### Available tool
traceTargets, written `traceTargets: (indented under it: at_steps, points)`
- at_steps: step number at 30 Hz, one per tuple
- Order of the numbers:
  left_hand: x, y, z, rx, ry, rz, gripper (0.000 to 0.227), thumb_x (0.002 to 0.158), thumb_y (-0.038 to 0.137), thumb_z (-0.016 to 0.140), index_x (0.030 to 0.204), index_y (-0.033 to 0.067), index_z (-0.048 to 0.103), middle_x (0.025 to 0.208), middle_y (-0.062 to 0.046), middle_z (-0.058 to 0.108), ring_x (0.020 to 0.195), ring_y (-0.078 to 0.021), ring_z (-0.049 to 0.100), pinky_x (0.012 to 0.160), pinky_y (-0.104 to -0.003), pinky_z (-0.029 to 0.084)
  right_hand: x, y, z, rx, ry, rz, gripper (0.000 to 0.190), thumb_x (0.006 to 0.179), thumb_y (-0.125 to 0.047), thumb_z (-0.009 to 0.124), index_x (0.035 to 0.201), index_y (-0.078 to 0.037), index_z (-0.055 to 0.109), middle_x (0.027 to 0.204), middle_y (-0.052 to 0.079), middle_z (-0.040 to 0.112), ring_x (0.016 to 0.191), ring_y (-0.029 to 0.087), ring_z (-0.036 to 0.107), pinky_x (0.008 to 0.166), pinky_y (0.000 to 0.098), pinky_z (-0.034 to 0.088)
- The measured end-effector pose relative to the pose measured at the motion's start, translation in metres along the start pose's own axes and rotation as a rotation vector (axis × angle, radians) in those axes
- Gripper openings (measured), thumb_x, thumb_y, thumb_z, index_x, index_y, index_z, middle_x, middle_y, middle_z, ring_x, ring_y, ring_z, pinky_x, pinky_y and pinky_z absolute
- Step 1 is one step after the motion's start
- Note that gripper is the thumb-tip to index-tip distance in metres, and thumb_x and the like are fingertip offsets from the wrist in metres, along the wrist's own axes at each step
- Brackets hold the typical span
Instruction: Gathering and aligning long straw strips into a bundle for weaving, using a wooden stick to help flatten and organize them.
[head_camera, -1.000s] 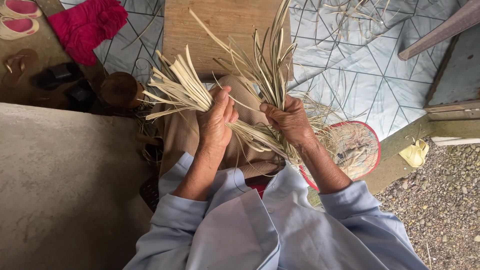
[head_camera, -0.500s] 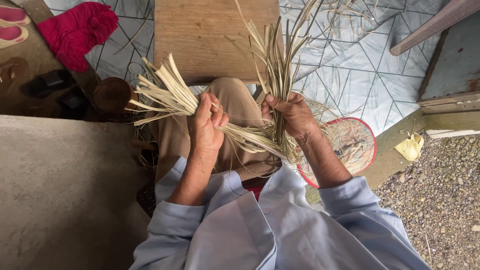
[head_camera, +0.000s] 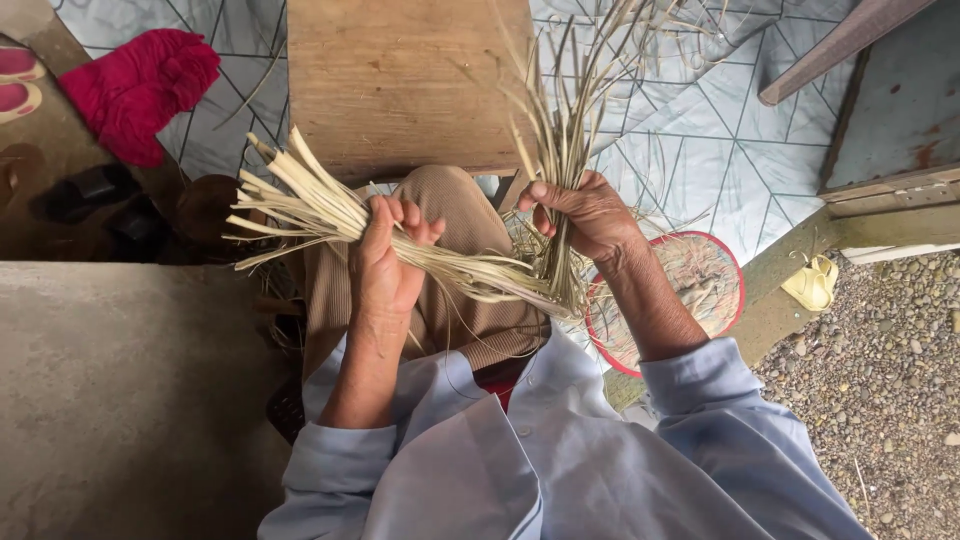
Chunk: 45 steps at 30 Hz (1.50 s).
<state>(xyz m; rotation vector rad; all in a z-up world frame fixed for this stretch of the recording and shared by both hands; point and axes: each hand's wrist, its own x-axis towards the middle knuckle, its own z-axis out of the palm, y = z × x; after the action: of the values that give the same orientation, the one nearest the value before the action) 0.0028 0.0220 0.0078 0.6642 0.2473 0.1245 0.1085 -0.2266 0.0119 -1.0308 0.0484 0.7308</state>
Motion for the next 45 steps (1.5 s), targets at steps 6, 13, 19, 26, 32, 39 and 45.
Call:
traceTargets:
  at_steps: [6, 13, 19, 26, 32, 39, 45]
  points:
    - [-0.006, -0.005, 0.002, 0.020, -0.040, 0.107, 0.028, 0.104, 0.042, 0.062, 0.094, 0.0176, 0.052, 0.069, 0.007, 0.036, 0.046, -0.0016, 0.033, 0.049, -0.019, 0.037, -0.005, 0.021, 0.034, -0.117, -0.024, 0.039, 0.011, 0.092, -0.009, 0.080, 0.089, -0.001, 0.073, 0.075, 0.015, 0.073, 0.052, 0.017, 0.068, 0.050, 0.0241, 0.054]
    - [-0.004, -0.013, 0.007, 0.143, 0.147, 0.230, 0.033, 0.086, 0.001, 0.083, 0.115, 0.0005, 0.067, 0.065, 0.004, 0.041, 0.043, -0.0028, 0.038, 0.042, -0.020, 0.041, -0.012, 0.037, 0.063, -0.212, 0.019, 0.030, 0.016, 0.079, 0.001, 0.087, 0.084, 0.002, 0.072, 0.065, 0.016, 0.068, 0.045, 0.014, 0.062, 0.041, 0.0209, 0.047]
    - [-0.011, -0.001, 0.030, 0.144, 0.229, 0.244, 0.019, 0.087, 0.004, 0.082, 0.100, 0.0055, 0.068, 0.059, 0.004, 0.043, 0.039, -0.0040, 0.037, 0.038, -0.019, 0.036, -0.017, 0.037, 0.070, -0.287, 0.011, 0.039, 0.015, 0.077, 0.004, 0.086, 0.086, 0.003, 0.073, 0.064, 0.015, 0.068, 0.044, 0.014, 0.063, 0.040, 0.0207, 0.047]
    - [-0.015, 0.006, 0.033, 0.095, 0.208, 0.265, 0.009, 0.095, 0.010, 0.074, 0.095, 0.0025, 0.070, 0.053, 0.003, 0.039, 0.039, -0.0037, 0.033, 0.040, -0.020, 0.034, -0.013, 0.047, 0.047, -0.096, 0.003, 0.048, 0.013, 0.087, -0.003, 0.080, 0.091, 0.004, 0.070, 0.067, 0.017, 0.067, 0.045, 0.018, 0.062, 0.041, 0.0227, 0.046]
    - [-0.011, -0.003, 0.023, 0.109, 0.195, 0.265, 0.023, 0.103, 0.022, 0.066, 0.105, -0.0008, 0.070, 0.066, 0.000, 0.047, 0.043, -0.0027, 0.039, 0.041, -0.021, 0.036, -0.011, 0.049, 0.040, -0.059, 0.010, 0.144, 0.011, 0.086, -0.002, 0.081, 0.093, 0.003, 0.073, 0.069, 0.018, 0.068, 0.047, 0.019, 0.062, 0.044, 0.0232, 0.045]
    - [-0.014, 0.001, 0.018, 0.079, 0.138, 0.180, 0.030, 0.104, 0.033, 0.063, 0.093, 0.0058, 0.065, 0.065, 0.005, 0.038, 0.045, -0.0017, 0.036, 0.043, -0.018, 0.036, -0.007, 0.041, 0.037, -0.030, 0.080, 0.185, 0.010, 0.091, -0.006, 0.078, 0.096, -0.001, 0.072, 0.072, 0.016, 0.071, 0.056, 0.020, 0.068, 0.047, 0.0238, 0.051]
    - [-0.010, -0.002, 0.003, 0.069, 0.088, 0.098, 0.033, 0.104, 0.043, 0.058, 0.087, 0.0146, 0.057, 0.064, 0.007, 0.037, 0.049, -0.0010, 0.037, 0.047, -0.015, 0.034, 0.002, 0.018, 0.027, -0.102, 0.068, 0.205, 0.021, 0.094, -0.019, 0.079, 0.091, -0.002, 0.067, 0.077, 0.012, 0.070, 0.062, 0.020, 0.065, 0.060, 0.0285, 0.052]
